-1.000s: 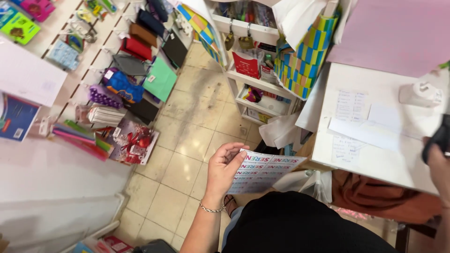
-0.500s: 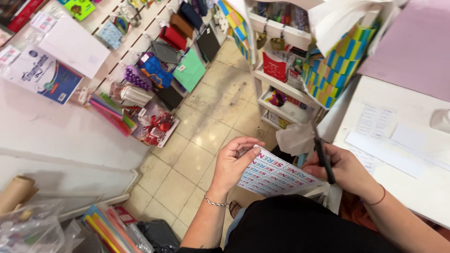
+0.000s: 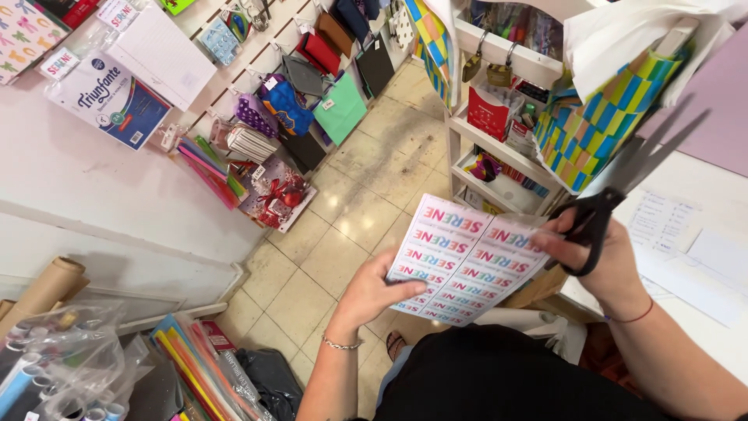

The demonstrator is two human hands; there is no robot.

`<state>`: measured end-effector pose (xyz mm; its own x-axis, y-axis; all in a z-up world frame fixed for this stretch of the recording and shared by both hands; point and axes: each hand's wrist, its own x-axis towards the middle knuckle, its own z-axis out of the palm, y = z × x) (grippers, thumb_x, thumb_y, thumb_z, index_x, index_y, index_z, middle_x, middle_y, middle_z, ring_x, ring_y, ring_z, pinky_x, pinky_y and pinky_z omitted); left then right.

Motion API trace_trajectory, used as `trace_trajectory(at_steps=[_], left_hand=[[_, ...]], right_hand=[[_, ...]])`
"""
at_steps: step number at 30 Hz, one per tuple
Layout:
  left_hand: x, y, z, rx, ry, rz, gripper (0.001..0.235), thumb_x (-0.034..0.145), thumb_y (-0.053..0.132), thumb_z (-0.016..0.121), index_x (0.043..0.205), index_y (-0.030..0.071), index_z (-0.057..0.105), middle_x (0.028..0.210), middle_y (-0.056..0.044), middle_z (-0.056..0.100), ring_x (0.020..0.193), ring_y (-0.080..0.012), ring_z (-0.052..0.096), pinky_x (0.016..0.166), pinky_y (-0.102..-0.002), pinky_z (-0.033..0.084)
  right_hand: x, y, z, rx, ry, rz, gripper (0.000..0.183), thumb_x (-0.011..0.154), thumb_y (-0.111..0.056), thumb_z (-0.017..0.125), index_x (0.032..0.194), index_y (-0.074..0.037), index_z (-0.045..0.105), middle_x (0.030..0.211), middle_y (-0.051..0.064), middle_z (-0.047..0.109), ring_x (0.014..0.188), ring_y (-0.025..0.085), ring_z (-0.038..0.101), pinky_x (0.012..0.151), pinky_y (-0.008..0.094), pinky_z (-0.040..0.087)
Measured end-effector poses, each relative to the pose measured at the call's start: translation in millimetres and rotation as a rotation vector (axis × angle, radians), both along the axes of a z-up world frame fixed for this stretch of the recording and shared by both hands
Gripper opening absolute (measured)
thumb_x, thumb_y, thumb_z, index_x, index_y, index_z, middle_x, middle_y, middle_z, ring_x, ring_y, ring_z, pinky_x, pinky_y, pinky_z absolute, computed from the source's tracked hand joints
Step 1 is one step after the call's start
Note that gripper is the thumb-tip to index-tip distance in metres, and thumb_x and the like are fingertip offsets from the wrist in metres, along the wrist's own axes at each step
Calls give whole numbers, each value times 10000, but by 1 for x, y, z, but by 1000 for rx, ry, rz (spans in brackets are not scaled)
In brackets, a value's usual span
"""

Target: The person holds a sheet of paper with repeated 'SERENE' labels and uses scissors to cut along the printed lines, separating the sheet into smaller sections. The person rotates the paper and continues cutting through the grid of labels.

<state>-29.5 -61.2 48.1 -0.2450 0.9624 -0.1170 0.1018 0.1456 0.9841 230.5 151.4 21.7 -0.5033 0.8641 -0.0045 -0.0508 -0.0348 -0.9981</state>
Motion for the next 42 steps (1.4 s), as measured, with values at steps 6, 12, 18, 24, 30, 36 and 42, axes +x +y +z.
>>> trace_trajectory(at_steps=[6,12,18,24,30,36,42], left_hand=[[-12,-32,-61,-294,-33,176,222,893,266,752,1061,128,794,1056,-30,841,955,-146,800,804,-262,649],[-20,-35,-61,-10,-173,641,295,868,240,753,1110,71,743,1158,-105,806,1027,-231,784,817,-368,679],[-28,-22,-37,119,-206,782,411,875,273,730,1228,72,670,1263,-87,757,1133,-190,711,948,-353,598],[-12,-10,-14,200,-149,701,521,891,326,699,1344,86,609,1348,-72,709,1236,-196,673,1041,-366,566],[23,-7,-31,213,-164,689,415,896,293,719,1243,78,648,1255,-76,756,1128,-187,722,941,-352,622],[85,2,-30,229,-160,707,396,901,318,717,1215,81,669,1231,-64,761,1126,-182,714,942,-342,603],[148,4,-33,237,-200,763,405,902,297,720,1222,58,658,1244,-83,757,1126,-177,707,931,-333,607]], right_hand=[[2,9,5,155,-31,24,225,877,-1,744,948,-90,550,1032,160,758,931,199,700,779,314,559],[25,-7,-42,205,-363,263,252,884,-335,698,1004,-116,727,869,40,792,704,146,714,645,262,586],[15,-63,-35,2,-570,599,397,877,-508,607,1034,-163,724,850,1,763,724,132,701,708,267,565],[15,-88,-26,126,-597,659,474,908,-618,485,1041,-197,658,884,-28,695,792,133,665,775,274,520],[43,-82,-29,130,-586,683,488,898,-629,485,1023,-192,663,860,-40,684,781,126,638,756,275,513],[90,-63,-19,84,-542,700,505,873,-617,532,1000,-153,686,753,-31,673,670,112,607,675,271,513],[145,-47,-21,127,-581,724,475,880,-592,535,987,-161,703,767,-33,685,689,113,635,700,272,525]])
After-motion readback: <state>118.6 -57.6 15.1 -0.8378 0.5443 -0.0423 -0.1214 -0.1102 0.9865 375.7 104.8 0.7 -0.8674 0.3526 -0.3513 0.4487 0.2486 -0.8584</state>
